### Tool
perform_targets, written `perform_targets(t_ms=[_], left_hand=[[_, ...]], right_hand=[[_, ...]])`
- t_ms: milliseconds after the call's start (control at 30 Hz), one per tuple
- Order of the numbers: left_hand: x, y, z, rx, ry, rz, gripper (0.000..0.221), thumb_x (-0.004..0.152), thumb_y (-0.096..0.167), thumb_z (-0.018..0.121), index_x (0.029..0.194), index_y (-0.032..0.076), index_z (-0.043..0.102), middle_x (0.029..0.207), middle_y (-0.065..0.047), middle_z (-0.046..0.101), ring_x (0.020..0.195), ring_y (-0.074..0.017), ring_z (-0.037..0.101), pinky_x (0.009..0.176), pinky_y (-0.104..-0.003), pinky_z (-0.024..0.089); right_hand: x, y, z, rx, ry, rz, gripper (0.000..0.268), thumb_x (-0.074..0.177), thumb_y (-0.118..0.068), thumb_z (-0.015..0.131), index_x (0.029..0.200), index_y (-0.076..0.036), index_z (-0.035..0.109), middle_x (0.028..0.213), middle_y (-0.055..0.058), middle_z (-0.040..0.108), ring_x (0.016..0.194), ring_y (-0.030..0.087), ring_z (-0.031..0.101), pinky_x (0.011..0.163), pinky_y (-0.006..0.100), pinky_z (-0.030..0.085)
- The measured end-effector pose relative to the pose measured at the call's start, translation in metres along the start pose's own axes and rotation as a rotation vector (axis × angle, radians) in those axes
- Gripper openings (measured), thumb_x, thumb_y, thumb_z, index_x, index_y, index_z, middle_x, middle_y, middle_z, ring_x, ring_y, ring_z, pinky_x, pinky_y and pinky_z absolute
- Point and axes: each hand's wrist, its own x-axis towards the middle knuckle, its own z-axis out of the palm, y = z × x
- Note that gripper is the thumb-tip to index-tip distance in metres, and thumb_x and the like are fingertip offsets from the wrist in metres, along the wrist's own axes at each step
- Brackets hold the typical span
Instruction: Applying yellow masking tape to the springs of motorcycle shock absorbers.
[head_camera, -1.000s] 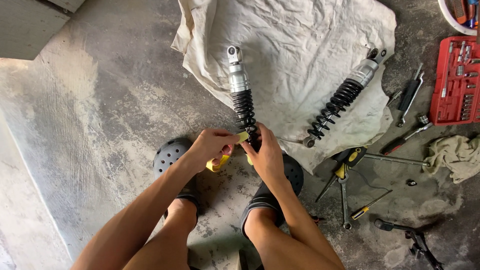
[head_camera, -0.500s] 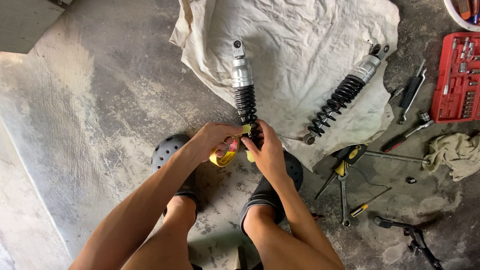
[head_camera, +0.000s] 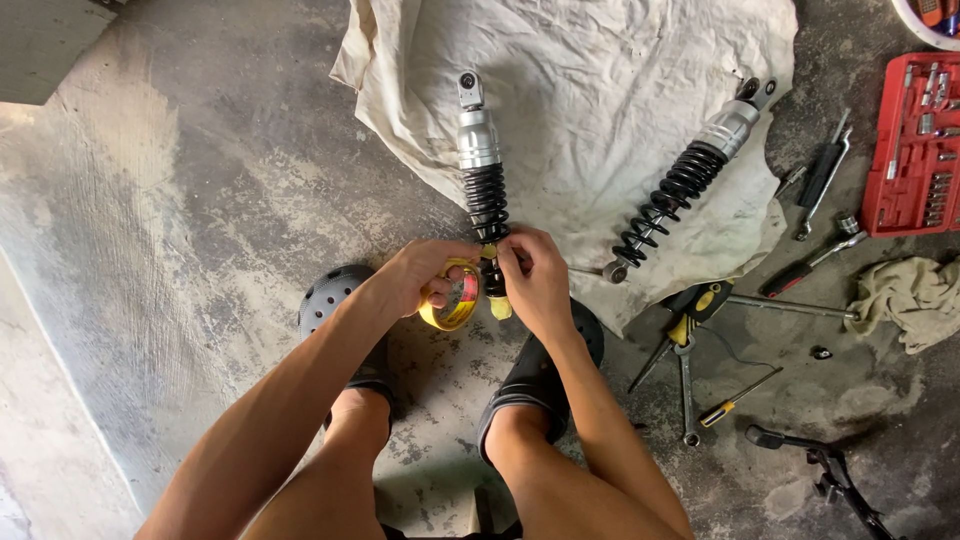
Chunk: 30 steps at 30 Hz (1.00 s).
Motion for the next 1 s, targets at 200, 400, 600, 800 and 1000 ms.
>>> perform_targets(t_ms=[200, 400, 600, 800, 1000], left_hand=[[0.005, -0.004, -0.001, -0.026, -0.017, 0.035, 0.020, 0.090, 0.023, 0.073, 0.093, 0.003, 0.071, 0.067, 0.002, 0.048, 0.047, -0.0081, 0.034, 0.043, -0.028, 0.030], [-0.014, 0.001, 0.006, 0.029, -0.003, 0.084, 0.021, 0.089, 0.024, 0.071, 0.094, 0.004, 0.072, 0.065, 0.002, 0.049, 0.046, -0.0079, 0.034, 0.041, -0.028, 0.029], [-0.013, -0.004, 0.009, 0.068, 0.006, 0.172, 0.026, 0.089, 0.026, 0.077, 0.092, 0.000, 0.073, 0.061, -0.002, 0.052, 0.043, -0.0083, 0.035, 0.037, -0.028, 0.029], [-0.020, -0.001, 0.021, 0.528, 0.244, 0.302, 0.033, 0.087, 0.039, 0.076, 0.095, 0.008, 0.082, 0.060, -0.002, 0.066, 0.045, -0.0082, 0.054, 0.039, -0.027, 0.044], [-0.019, 0.003, 0.028, 0.784, 0.406, 0.429, 0.030, 0.085, 0.043, 0.076, 0.096, 0.016, 0.084, 0.064, 0.001, 0.076, 0.049, -0.0054, 0.068, 0.052, -0.027, 0.055]], right_hand=[[0.017, -0.019, -0.008, -0.088, -0.039, 0.053, 0.015, 0.082, -0.010, 0.075, 0.088, 0.004, 0.077, 0.126, 0.011, 0.064, 0.102, 0.021, 0.073, 0.091, 0.030, 0.061], [0.018, 0.006, 0.002, 0.055, 0.012, 0.077, 0.016, 0.085, -0.007, 0.072, 0.093, 0.007, 0.074, 0.124, 0.009, 0.069, 0.089, 0.019, 0.076, 0.081, 0.030, 0.062], [0.011, 0.011, 0.007, 0.194, 0.093, 0.070, 0.019, 0.089, -0.010, 0.071, 0.097, 0.007, 0.073, 0.119, 0.010, 0.073, 0.087, 0.017, 0.077, 0.077, 0.029, 0.062], [0.016, 0.015, 0.000, 0.033, 0.063, 0.078, 0.023, 0.088, -0.013, 0.071, 0.103, 0.003, 0.078, 0.087, 0.009, 0.078, 0.077, 0.016, 0.077, 0.066, 0.028, 0.061], [0.013, 0.007, 0.001, 0.026, 0.060, 0.155, 0.025, 0.093, -0.018, 0.070, 0.106, 0.002, 0.077, 0.083, 0.010, 0.077, 0.067, 0.014, 0.072, 0.060, 0.031, 0.056]])
